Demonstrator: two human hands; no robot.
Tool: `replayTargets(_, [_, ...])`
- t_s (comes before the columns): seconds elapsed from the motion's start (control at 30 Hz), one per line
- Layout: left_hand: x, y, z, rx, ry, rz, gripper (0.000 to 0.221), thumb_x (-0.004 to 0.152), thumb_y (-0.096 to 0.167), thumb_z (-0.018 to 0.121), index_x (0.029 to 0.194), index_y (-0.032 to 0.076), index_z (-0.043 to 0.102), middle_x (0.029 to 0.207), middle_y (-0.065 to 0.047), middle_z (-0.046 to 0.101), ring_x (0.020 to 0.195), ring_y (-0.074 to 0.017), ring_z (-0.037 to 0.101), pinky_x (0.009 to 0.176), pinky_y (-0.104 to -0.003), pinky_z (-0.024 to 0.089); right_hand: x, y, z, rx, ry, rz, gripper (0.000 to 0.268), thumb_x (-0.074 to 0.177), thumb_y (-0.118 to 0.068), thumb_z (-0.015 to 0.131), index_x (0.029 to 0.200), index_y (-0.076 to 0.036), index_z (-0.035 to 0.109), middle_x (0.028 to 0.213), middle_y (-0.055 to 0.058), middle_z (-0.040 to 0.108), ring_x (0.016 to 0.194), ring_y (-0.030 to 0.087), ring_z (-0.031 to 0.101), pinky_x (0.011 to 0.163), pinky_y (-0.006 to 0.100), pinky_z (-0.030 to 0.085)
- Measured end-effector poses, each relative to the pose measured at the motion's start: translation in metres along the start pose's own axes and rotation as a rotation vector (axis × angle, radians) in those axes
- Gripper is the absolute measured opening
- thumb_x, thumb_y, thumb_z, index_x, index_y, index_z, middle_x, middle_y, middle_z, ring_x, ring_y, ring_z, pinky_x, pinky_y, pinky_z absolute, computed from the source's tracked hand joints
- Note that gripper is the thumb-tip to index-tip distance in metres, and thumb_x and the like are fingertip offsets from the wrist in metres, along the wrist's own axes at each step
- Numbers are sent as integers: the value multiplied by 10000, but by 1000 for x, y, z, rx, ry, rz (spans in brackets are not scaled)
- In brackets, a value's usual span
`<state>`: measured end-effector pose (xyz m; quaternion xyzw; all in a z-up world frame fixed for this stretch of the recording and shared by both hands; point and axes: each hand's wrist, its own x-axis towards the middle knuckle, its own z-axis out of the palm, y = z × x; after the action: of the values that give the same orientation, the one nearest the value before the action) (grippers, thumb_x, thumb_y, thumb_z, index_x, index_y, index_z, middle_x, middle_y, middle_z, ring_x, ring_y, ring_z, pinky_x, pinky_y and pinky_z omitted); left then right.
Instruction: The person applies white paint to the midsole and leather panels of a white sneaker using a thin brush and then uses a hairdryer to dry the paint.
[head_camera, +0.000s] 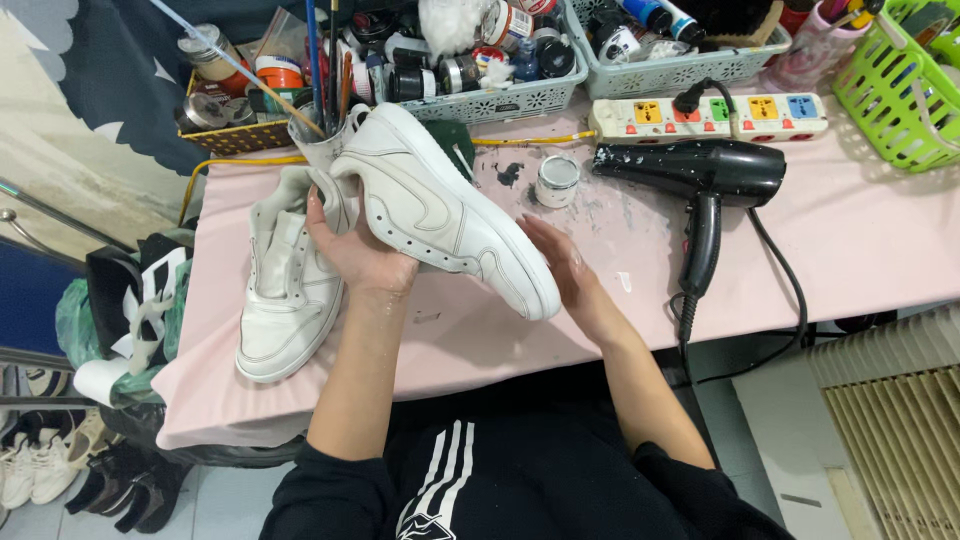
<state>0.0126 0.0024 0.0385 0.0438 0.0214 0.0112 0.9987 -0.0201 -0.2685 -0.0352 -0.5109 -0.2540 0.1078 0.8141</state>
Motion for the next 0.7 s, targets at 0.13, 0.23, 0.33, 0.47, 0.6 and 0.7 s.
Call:
replayTargets(0.13, [14,3,0,67,31,-7,737,803,605,586,1365,129,548,1457,-115,557,1380,-339,523,1170,-585,411,-23,11,16,-239,-20,-48,1049,886,-460,742,1647,-24,167,1701,153,252,1579,285,274,1265,430,276])
replayTargets(0.23, [27,5,-6,109,12,-35,786,804,633,550,1392,112,546,1443,-124,564,1363,-335,534,1155,-572,420,-32,27,37,-343,-6,-118,1107,803,-175,842,1632,-23,125,1643,178,262,1549,269,260,1247,417,249])
replayTargets(0.33, [39,9,-19,181,-56,-72,801,826,627,527,1430,100,527,1435,-123,567,1354,-331,538,1146,-546,427,-28,47,60,-292,188,-93,995,845,10,773,1611,-6,138,1578,178,342,1478,251,376,1203,403,356])
replayTargets(0.47, [57,-1,-36,472,-126,90,671,955,478,558,1439,15,508,1410,-165,578,1323,-329,546,1128,-476,457,-24,61,82,-311,305,-137,797,955,34,640,1607,27,180,1540,186,423,1411,238,481,1162,366,423])
replayTargets(0.6, [57,-6,-36,1054,-120,378,594,1010,279,627,1485,-23,436,1481,-154,565,1360,-259,557,1141,-358,424,-22,68,104,-370,383,-177,743,979,17,619,1594,46,204,1523,194,447,1382,231,517,1143,349,446])
replayTargets(0.7, [36,4,-22,1863,-216,733,574,1037,322,672,1449,-43,508,1377,-230,660,1282,-309,663,1103,-402,506,-20,72,112,-321,414,-211,730,984,16,620,1595,55,222,1524,193,442,1370,222,512,1136,346,443])
